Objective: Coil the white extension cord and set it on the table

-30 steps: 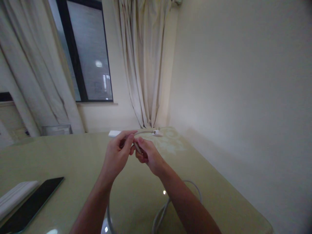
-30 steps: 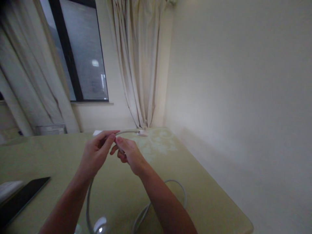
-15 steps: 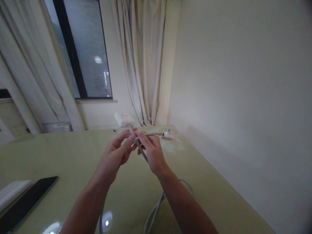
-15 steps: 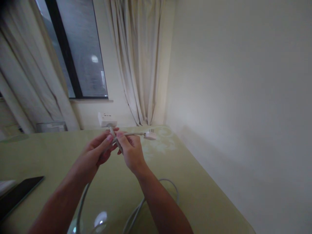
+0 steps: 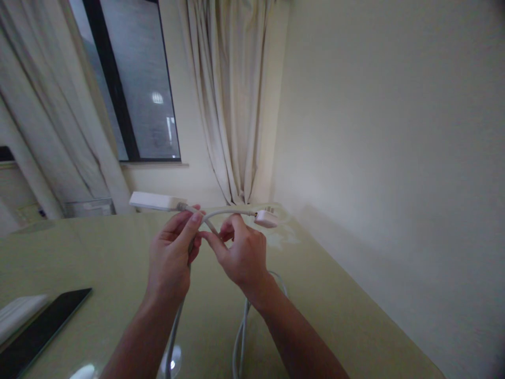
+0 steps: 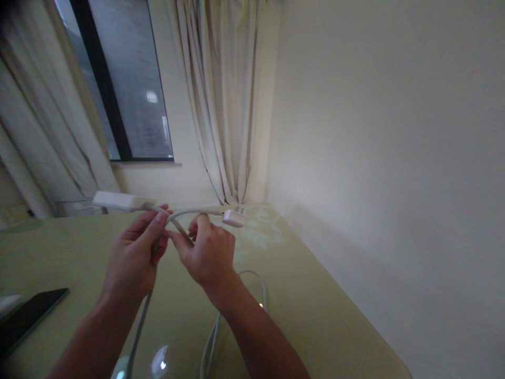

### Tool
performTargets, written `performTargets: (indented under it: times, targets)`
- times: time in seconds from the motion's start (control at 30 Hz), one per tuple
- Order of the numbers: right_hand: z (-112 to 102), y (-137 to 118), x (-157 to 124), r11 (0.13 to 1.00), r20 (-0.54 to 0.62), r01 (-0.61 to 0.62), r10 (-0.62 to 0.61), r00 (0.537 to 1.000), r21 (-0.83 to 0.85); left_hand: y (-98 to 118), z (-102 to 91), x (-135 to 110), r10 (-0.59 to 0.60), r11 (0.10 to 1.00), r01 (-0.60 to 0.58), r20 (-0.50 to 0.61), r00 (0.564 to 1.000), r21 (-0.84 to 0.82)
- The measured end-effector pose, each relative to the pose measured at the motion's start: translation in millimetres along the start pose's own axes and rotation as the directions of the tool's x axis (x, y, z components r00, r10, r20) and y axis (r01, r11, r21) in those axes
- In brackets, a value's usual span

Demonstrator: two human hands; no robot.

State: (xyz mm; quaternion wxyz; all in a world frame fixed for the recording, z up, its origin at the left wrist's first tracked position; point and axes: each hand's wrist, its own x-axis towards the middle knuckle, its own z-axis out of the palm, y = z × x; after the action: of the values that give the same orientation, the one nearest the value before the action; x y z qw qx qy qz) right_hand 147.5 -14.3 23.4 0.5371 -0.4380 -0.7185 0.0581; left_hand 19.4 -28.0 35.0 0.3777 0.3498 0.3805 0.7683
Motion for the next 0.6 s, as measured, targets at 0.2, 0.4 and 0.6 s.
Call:
performTargets:
  times: [0.2,0.4,0.6]
  targets:
    - [4.4,-3.2,-5.3,0.965,0.012,0.221,-0.221,0.975,-0.138,5.6,1.4,-4.2,0.106,0.994,-0.105,-0.048,0.993,0.021]
    - [8.3,5.0,-1.8,0.956,-0.006,0.203,-0.209,0.978,-0.210,8.1,3.5,-6.8,0.130,0.989,-0.129,-0.007,0.992,0.078]
    - [7.0,7.5,1.4,0.895,-0.026,0.236,-0.265,0.964,-0.378,6.3,5.8,-13.5,0.129,0.975,-0.146,0.105,0.986,0.169]
